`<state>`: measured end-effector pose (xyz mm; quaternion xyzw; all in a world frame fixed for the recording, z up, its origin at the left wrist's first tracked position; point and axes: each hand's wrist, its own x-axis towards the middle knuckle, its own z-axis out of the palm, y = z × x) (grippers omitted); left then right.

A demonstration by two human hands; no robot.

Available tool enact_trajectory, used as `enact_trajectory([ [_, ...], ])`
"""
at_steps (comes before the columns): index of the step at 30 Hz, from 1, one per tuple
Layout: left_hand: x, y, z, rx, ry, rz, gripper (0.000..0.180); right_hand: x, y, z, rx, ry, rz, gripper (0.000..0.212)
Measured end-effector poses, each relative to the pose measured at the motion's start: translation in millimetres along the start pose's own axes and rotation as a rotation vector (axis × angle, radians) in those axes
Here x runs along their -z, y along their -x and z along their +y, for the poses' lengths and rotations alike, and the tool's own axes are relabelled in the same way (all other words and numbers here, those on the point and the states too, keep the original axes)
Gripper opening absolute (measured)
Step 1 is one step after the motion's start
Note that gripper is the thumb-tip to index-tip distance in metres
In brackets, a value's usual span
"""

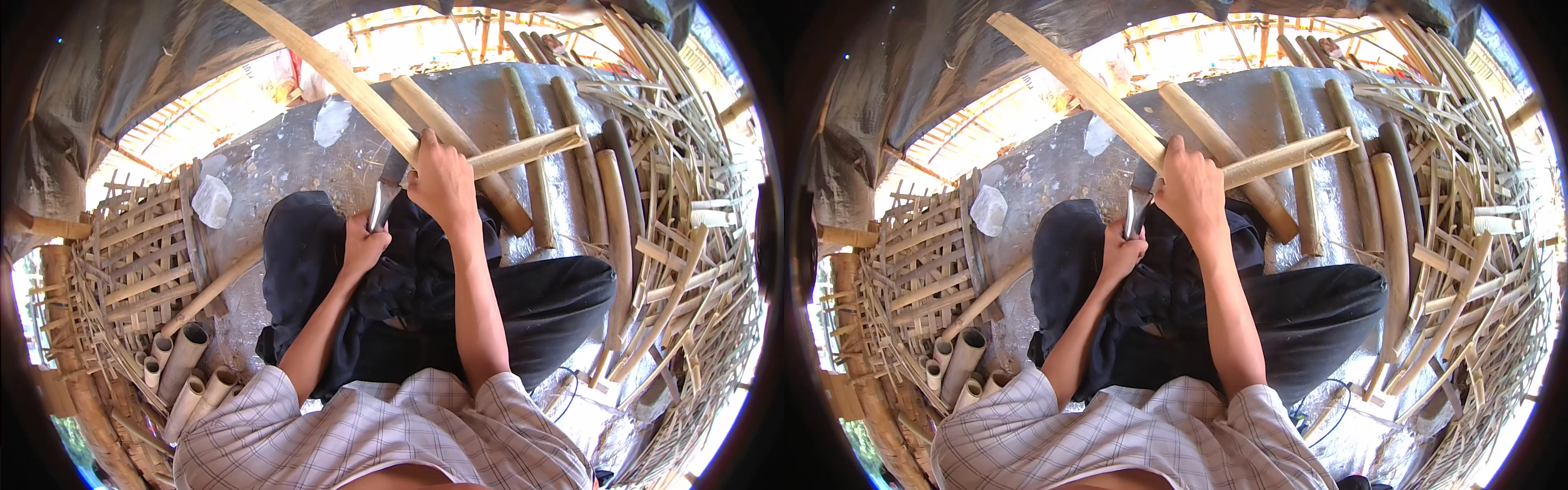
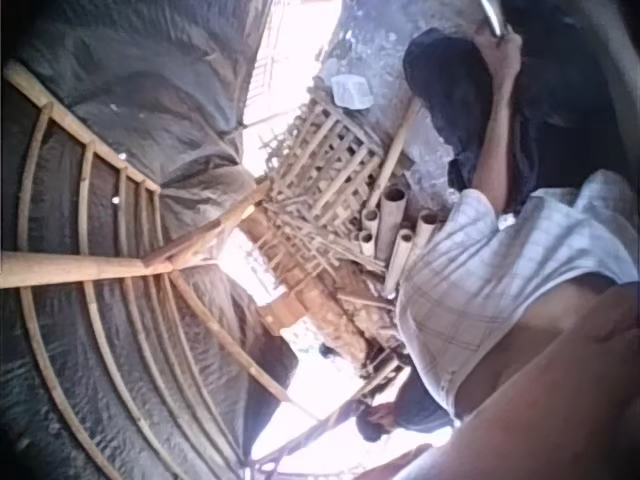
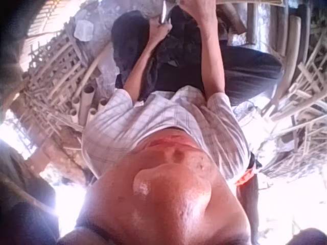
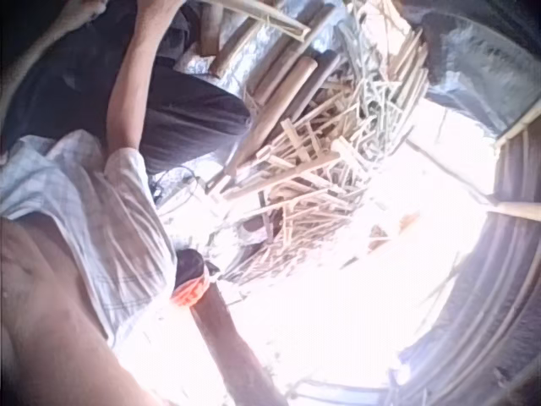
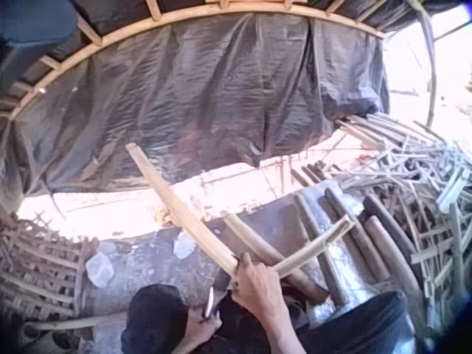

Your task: The person splits and shaves bamboo stalks using a knife, handling individual pieces and moving strips aside while sitting among a pile of bamboo debris.

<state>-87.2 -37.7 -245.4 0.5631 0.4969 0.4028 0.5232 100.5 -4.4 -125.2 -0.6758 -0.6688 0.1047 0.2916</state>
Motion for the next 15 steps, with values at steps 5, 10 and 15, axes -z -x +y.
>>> enact_trajectory([
  [5,6,0,-3,0.055,0.099,-0.035,0.01,-15,-7,-10,-0.032,0.0,-0.027,0.039],
  [10,6,-4,-5,0.075,0.151,-0.084,0.01,-16,-22,10,0.025,-0.093,-0.082,0.028],
  [15,10,-3,-9,0.041,0.063,-0.091,0.006,12,-21,12,0.079,0.015,-0.26,0.021],
])
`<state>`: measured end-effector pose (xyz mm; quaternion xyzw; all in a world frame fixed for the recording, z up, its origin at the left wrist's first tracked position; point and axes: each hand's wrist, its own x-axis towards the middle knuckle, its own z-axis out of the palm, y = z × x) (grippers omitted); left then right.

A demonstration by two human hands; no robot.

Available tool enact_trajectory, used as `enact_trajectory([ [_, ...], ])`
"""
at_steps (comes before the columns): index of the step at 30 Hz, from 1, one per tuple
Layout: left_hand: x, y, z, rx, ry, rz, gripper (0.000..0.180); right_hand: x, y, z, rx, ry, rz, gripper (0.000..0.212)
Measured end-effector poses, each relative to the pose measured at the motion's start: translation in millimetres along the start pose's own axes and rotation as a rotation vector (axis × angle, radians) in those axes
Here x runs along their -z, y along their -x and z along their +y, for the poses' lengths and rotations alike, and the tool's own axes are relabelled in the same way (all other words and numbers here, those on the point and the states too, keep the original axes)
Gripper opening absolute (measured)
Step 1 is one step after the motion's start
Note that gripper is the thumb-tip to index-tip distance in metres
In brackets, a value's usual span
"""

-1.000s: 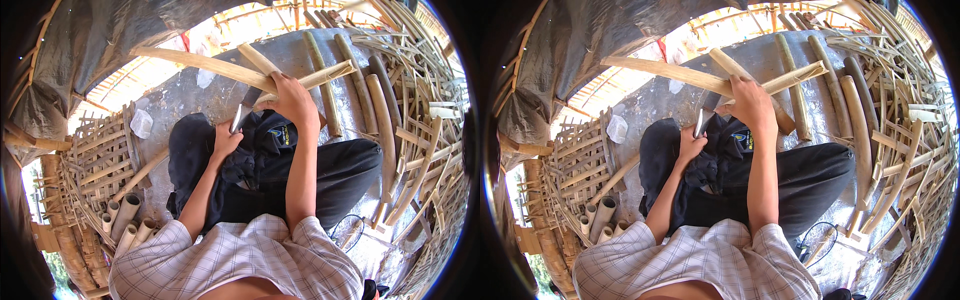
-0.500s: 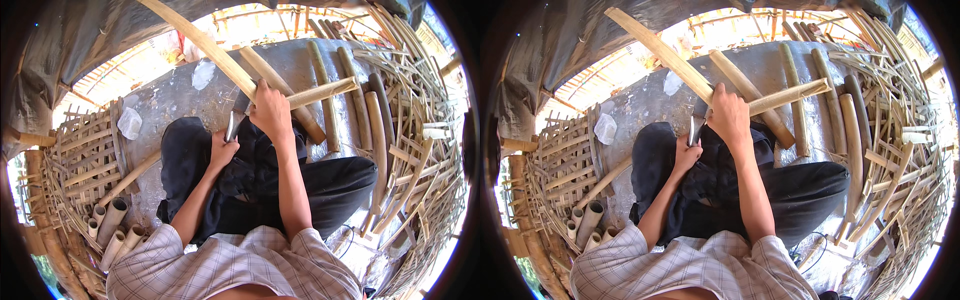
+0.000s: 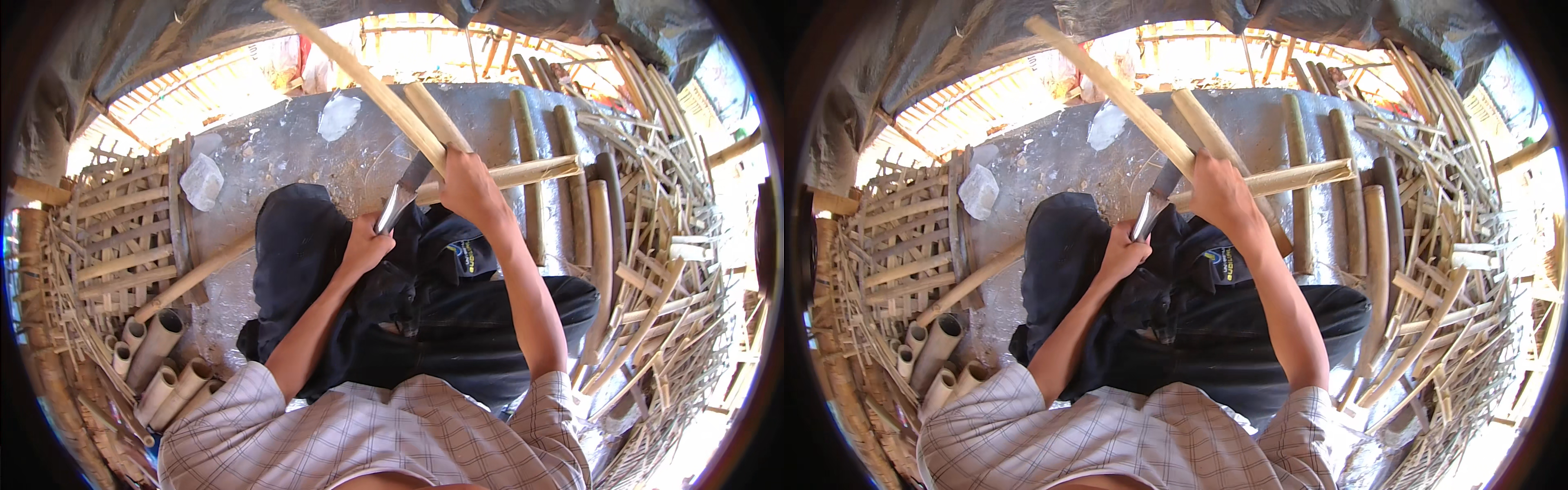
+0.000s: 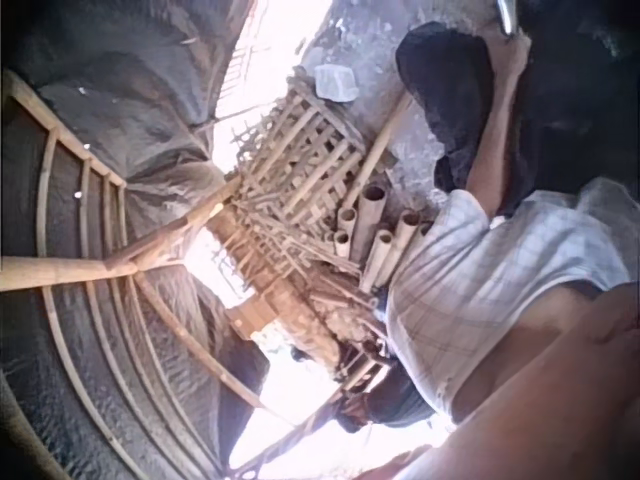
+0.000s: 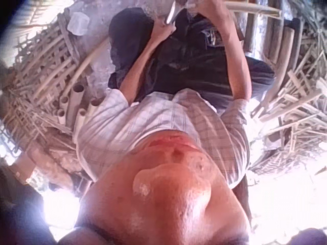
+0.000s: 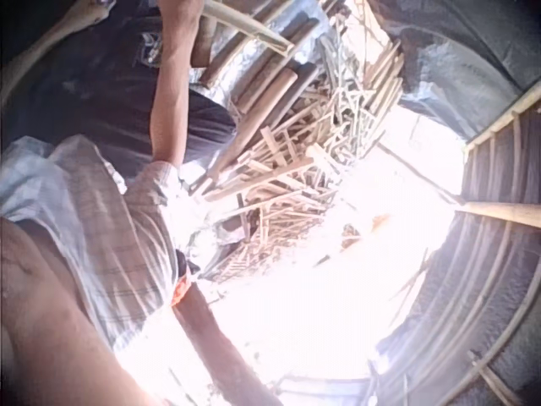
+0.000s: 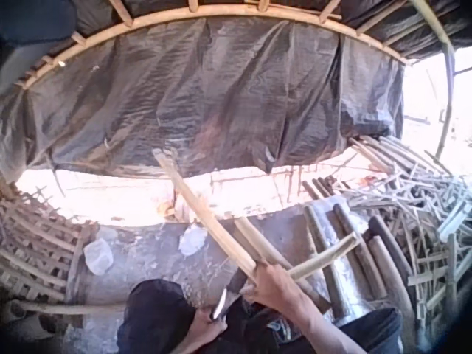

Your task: The person splits and shaves bamboo stalks using a knife, handling individual pieces and moving strips aside while sitting among a pile of bamboo debris.

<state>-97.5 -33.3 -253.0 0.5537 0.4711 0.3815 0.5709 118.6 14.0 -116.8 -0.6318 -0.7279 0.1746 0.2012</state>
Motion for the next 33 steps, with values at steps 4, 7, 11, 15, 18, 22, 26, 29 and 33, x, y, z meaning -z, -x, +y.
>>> enact_trajectory([
  [4,-11,1,9,-0.037,-0.022,-0.037,0.008,35,5,15,0.053,0.174,-0.145,0.022],
  [7,-8,3,11,-0.058,-0.019,-0.04,0.009,40,2,13,0.08,0.224,-0.159,0.024],
  [11,-5,5,8,-0.09,-0.001,-0.017,0.011,20,12,-11,0.003,0.179,-0.045,0.026],
  [15,-3,5,1,-0.084,0.032,-0.045,0.008,-30,18,-13,-0.05,0.059,0.17,0.028],
  [18,-1,7,2,-0.062,0.1,-0.051,0.006,-41,14,-20,-0.106,-0.013,0.212,0.029],
  [22,-2,5,4,-0.075,0.097,-0.036,0.006,-22,3,-11,0.028,-0.014,0.105,0.023],
  [26,-9,3,10,-0.061,-0.036,0.003,0.01,38,-4,9,0.102,0.221,-0.21,0.022],
  [29,-10,3,12,-0.073,-0.087,0.026,0.01,58,5,-2,0.072,0.25,-0.242,0.025],
  [33,-2,5,4,-0.089,-0.212,0.022,0.012,18,14,4,-0.008,0.151,-0.08,0.023],
])
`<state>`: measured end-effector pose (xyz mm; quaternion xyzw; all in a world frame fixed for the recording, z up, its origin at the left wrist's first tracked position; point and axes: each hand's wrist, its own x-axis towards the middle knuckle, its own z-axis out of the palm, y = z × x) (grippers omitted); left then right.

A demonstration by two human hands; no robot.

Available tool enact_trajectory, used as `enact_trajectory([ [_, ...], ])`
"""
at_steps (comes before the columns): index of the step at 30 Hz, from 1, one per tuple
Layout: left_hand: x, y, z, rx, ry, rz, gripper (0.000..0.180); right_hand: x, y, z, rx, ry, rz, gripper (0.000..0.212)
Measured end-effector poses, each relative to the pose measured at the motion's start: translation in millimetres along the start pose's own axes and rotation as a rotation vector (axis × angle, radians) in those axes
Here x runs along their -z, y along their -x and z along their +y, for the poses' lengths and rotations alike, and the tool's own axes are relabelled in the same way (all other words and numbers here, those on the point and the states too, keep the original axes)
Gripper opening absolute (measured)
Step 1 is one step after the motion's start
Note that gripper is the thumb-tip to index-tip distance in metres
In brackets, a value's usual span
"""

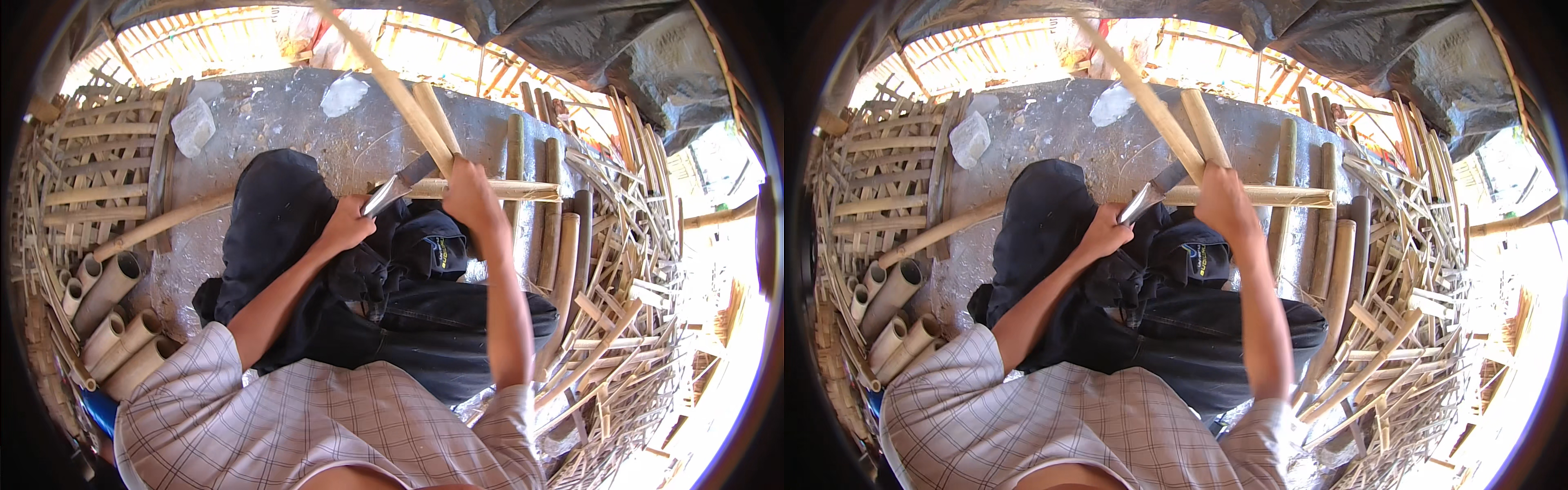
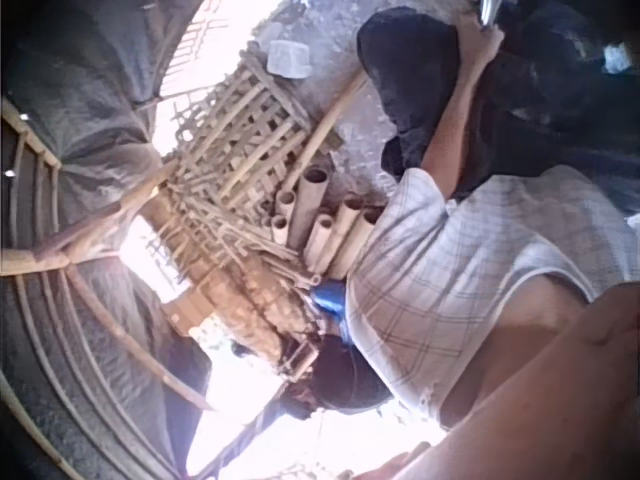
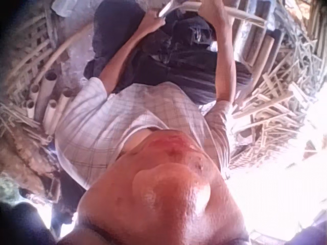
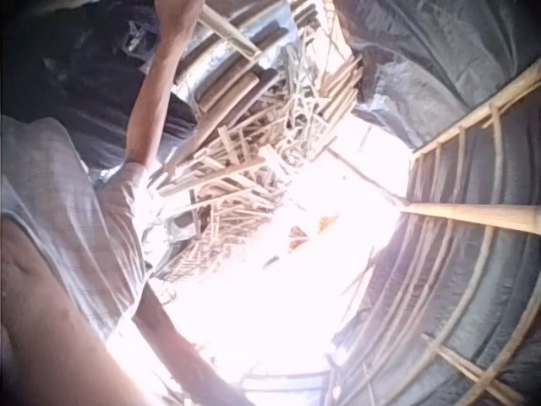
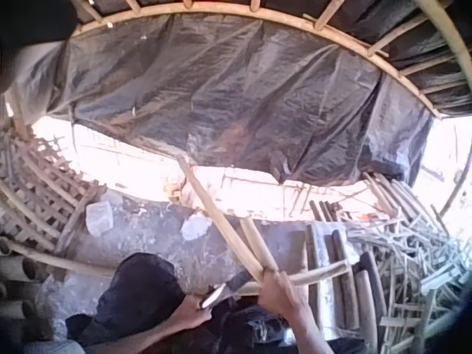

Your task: The person splits and shaves bamboo stalks using a knife, handling individual pieces and moving strips aside while sitting among a pile of bamboo debris.

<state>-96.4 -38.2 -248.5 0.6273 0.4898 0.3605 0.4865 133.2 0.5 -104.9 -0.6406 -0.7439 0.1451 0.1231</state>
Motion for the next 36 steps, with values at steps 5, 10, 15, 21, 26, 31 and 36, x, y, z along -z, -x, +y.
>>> enact_trajectory([
  [5,-6,0,-1,-0.018,0.003,0.017,0.01,-56,9,-3,-0.082,-0.214,0.233,0.016],
  [10,-3,0,-1,-0.014,0.039,-0.001,0.009,-33,-1,16,0.039,-0.07,0.093,0.017],
  [15,-6,1,2,0.048,0.124,0.02,0.011,6,3,-3,0.137,0.051,0.116,0.026],
  [21,-2,1,-13,-0.002,0.194,-0.009,0.007,-52,5,-33,0.004,-0.266,0.264,0.026],
  [26,1,4,-17,-0.027,0.17,-0.001,0.008,-41,13,-33,0.125,-0.253,0.238,0.023],
  [31,2,2,-15,0.032,0.2,-0.023,0.011,9,16,-18,0.272,0.041,0.156,0.017],
  [36,0,1,-7,-0.004,0.162,0.008,0.011,-13,14,-26,0.106,-0.003,0.176,0.022],
])
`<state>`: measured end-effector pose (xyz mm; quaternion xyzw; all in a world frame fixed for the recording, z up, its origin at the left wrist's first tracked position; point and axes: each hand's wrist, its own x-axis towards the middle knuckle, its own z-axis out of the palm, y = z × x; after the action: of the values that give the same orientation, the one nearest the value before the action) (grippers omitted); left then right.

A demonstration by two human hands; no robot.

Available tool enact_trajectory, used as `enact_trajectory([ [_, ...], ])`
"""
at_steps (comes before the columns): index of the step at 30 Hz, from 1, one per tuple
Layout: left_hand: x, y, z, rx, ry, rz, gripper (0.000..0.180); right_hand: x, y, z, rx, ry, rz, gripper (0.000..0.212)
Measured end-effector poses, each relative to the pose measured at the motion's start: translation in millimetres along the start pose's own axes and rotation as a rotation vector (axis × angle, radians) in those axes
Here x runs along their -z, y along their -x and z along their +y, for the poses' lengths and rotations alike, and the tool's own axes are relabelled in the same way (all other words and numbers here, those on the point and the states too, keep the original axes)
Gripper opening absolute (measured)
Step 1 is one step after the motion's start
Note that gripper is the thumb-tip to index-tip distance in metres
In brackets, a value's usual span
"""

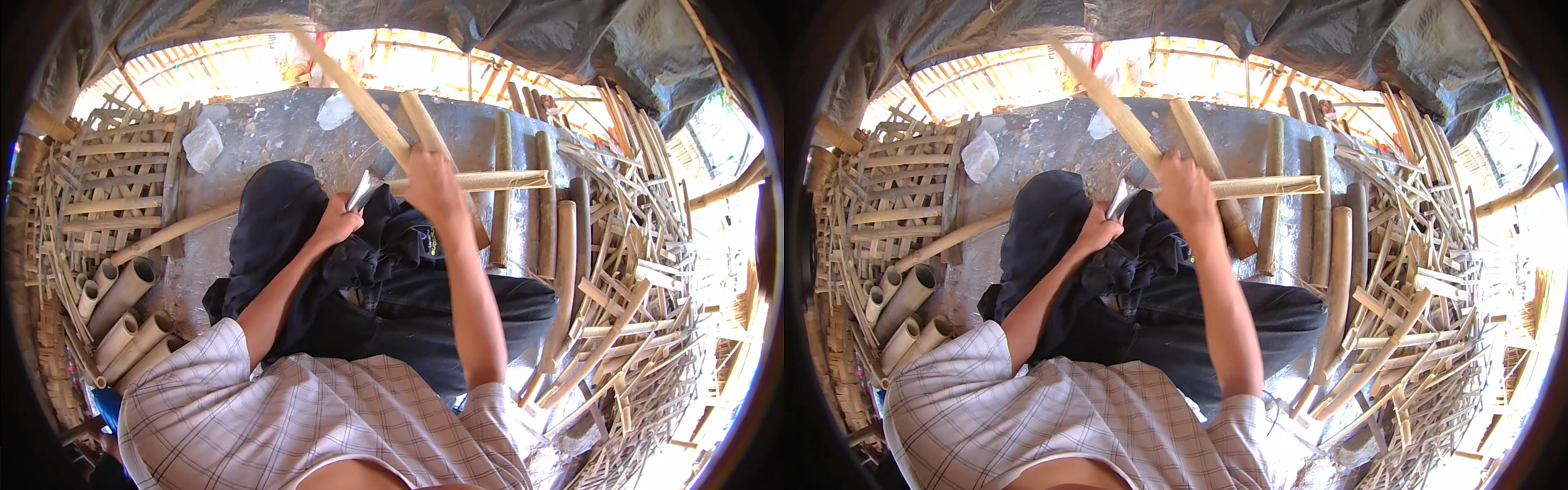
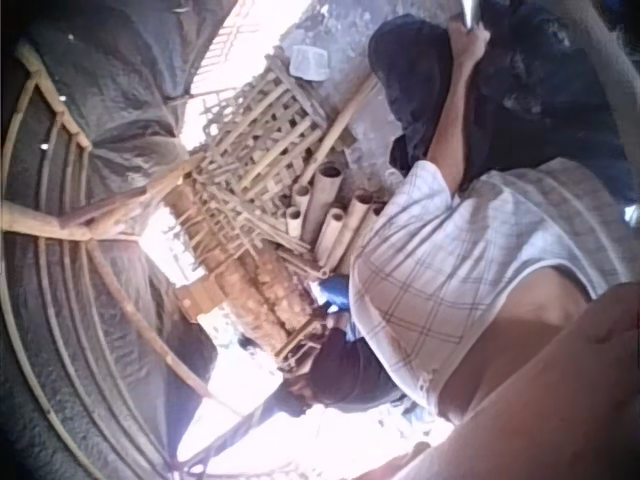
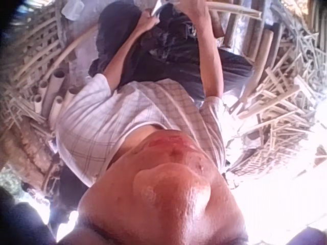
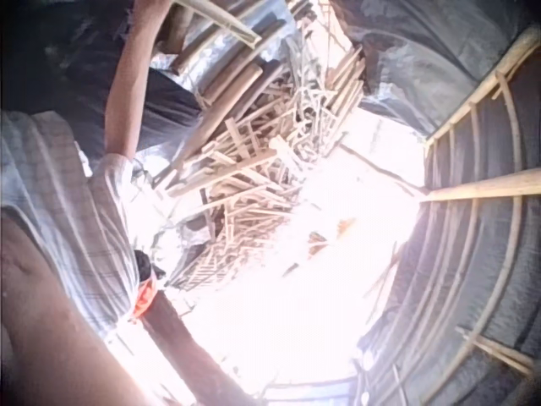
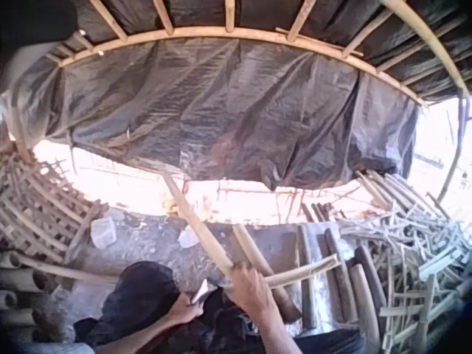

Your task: The person splits and shaves bamboo stalks using a knife, handling individual pieces and moving strips aside while sitting among a pile of bamboo debris.

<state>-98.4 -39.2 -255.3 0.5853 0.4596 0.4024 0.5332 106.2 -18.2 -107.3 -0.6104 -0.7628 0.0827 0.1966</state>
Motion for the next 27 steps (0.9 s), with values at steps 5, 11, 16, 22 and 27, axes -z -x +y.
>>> enact_trajectory([
  [5,0,4,-2,-0.051,-0.046,0.01,0.011,-36,3,1,-0.078,-0.183,0.036,0.025],
  [11,1,-1,-3,0.002,-0.031,-0.038,0.009,37,-1,12,0.042,0.049,-0.117,0.017],
  [16,-1,-1,-6,-0.013,-0.07,0.0,0.009,-4,0,13,-0.009,-0.086,-0.057,0.02],
  [22,0,1,-7,-0.042,-0.15,-0.021,0.009,-2,12,15,-0.004,-0.15,-0.077,0.024],
  [27,0,2,7,0.011,-0.193,-0.036,0.01,25,14,19,0.028,0.106,-0.101,0.023],
])
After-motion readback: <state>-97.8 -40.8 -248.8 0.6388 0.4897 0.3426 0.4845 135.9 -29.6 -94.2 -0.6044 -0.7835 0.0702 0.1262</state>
